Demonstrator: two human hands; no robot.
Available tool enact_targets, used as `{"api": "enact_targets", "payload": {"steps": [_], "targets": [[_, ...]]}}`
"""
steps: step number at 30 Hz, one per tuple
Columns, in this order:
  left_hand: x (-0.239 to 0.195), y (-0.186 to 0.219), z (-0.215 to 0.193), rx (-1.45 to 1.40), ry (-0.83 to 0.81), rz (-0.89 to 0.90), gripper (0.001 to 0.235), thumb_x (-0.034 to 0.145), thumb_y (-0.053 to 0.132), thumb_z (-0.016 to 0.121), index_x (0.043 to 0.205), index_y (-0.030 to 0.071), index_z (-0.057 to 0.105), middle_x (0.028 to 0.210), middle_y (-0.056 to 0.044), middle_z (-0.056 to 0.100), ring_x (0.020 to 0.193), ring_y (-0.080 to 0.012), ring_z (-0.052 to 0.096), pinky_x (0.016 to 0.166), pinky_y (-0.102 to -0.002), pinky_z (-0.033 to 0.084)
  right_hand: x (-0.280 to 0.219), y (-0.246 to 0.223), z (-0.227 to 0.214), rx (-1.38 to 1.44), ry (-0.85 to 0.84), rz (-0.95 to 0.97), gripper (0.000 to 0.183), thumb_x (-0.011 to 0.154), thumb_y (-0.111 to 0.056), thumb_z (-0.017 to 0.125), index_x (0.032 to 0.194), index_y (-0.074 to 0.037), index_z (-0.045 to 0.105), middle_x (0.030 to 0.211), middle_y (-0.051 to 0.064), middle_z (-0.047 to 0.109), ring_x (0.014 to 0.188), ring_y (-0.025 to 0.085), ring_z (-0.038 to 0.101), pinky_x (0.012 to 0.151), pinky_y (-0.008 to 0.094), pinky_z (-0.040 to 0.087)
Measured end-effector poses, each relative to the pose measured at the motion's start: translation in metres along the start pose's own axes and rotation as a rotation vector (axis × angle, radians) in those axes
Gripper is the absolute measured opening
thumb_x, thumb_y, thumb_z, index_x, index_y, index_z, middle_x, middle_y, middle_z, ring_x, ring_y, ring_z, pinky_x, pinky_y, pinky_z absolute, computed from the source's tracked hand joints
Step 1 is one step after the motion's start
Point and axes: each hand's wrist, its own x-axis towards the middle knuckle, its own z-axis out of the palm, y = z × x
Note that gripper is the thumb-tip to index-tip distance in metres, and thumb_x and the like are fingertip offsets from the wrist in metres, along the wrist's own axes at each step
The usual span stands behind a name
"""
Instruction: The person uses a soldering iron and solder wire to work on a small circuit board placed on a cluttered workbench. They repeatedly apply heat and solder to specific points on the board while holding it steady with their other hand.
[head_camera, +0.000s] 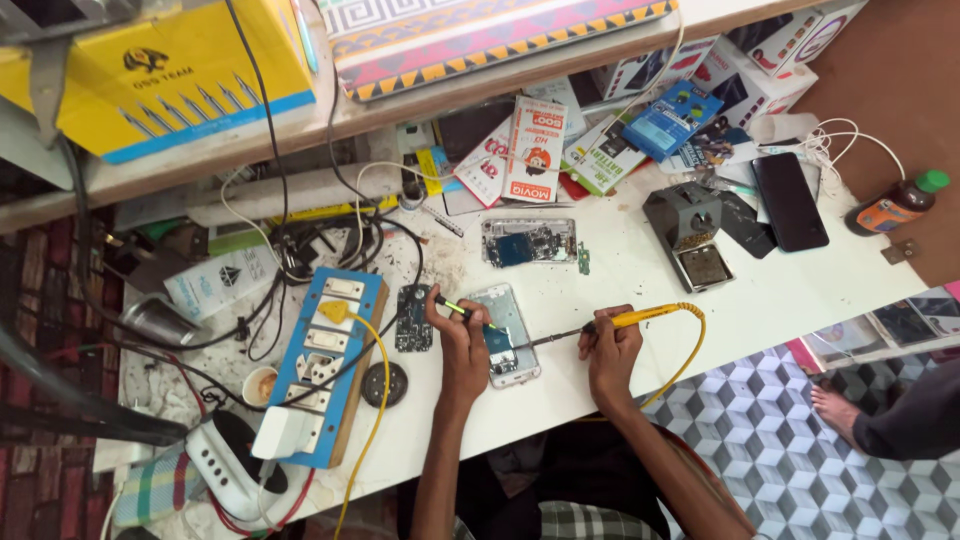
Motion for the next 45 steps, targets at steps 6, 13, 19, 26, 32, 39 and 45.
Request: {"api": "enact_targets", "payload": {"steps": [6, 13, 19, 26, 32, 39, 45], "targets": [[0.011, -0.003, -0.002, -0.018, -0.05, -0.055, 0.059, 0.108, 0.008, 0.04, 0.153, 0.005, 0.002, 0.09, -0.01, 0.057, 0.084, -0.0187, 0.056, 0.088, -0.038, 0.049, -0.001, -0.001, 0.001, 0.005, 0.003, -0.019, 0.013, 0.106, -0.009, 0.047, 0.096, -0.001, 0.047, 0.062, 0.007, 0.051, 0.049, 0.012, 0.048, 0.046, 0.027, 0.042], [0.008, 0.007, -0.001, 0.042, -0.036, -0.025, 0.061, 0.106, 0.002, 0.039, 0.153, 0.004, 0.0, 0.091, -0.012, 0.058, 0.084, -0.0199, 0.057, 0.088, -0.038, 0.049, 0.0, -0.002, 0.002, 0.003, 0.008, -0.006, 0.009, 0.103, -0.007, 0.046, 0.096, -0.001, 0.048, 0.062, 0.007, 0.052, 0.049, 0.013, 0.048, 0.046, 0.028, 0.042], [0.005, 0.016, 0.002, 0.072, -0.019, -0.021, 0.064, 0.104, -0.008, 0.037, 0.153, 0.002, -0.002, 0.095, -0.014, 0.057, 0.085, -0.0215, 0.058, 0.085, -0.038, 0.052, 0.002, 0.0, 0.002, 0.028, 0.01, -0.014, 0.01, 0.104, -0.007, 0.047, 0.097, -0.001, 0.046, 0.061, 0.008, 0.05, 0.048, 0.014, 0.048, 0.046, 0.028, 0.042], [-0.007, 0.021, 0.007, 0.085, 0.015, 0.062, 0.073, 0.094, -0.017, 0.037, 0.153, -0.001, -0.003, 0.104, -0.018, 0.056, 0.096, -0.0258, 0.061, 0.097, -0.037, 0.051, 0.001, -0.002, 0.004, 0.031, 0.02, -0.014, 0.007, 0.102, -0.007, 0.046, 0.098, -0.002, 0.047, 0.062, 0.007, 0.051, 0.048, 0.013, 0.048, 0.046, 0.028, 0.041], [-0.016, 0.017, 0.007, 0.138, -0.008, 0.069, 0.067, 0.1, -0.012, 0.038, 0.151, 0.001, -0.003, 0.103, -0.016, 0.058, 0.093, -0.0263, 0.061, 0.095, -0.038, 0.049, 0.0, 0.003, 0.001, 0.032, 0.018, -0.036, 0.008, 0.104, -0.007, 0.048, 0.098, -0.002, 0.046, 0.063, 0.006, 0.049, 0.049, 0.013, 0.049, 0.046, 0.028, 0.041], [-0.018, 0.025, 0.005, 0.15, 0.002, -0.042, 0.058, 0.108, 0.003, 0.038, 0.15, 0.001, -0.003, 0.104, -0.014, 0.061, 0.087, -0.024, 0.063, 0.081, -0.039, 0.054, -0.001, 0.006, 0.0, 0.034, 0.022, -0.047, 0.011, 0.106, -0.009, 0.048, 0.097, -0.002, 0.047, 0.064, 0.006, 0.051, 0.05, 0.012, 0.049, 0.045, 0.027, 0.041], [-0.012, 0.031, 0.005, 0.176, -0.009, -0.027, 0.063, 0.107, 0.008, 0.04, 0.151, 0.0, -0.005, 0.101, -0.015, 0.062, 0.083, -0.0249, 0.065, 0.078, -0.04, 0.055, -0.004, 0.002, -0.001, 0.018, 0.007, -0.061, 0.011, 0.106, -0.008, 0.048, 0.097, -0.001, 0.047, 0.064, 0.007, 0.051, 0.049, 0.012, 0.048, 0.046, 0.026, 0.041]]}}
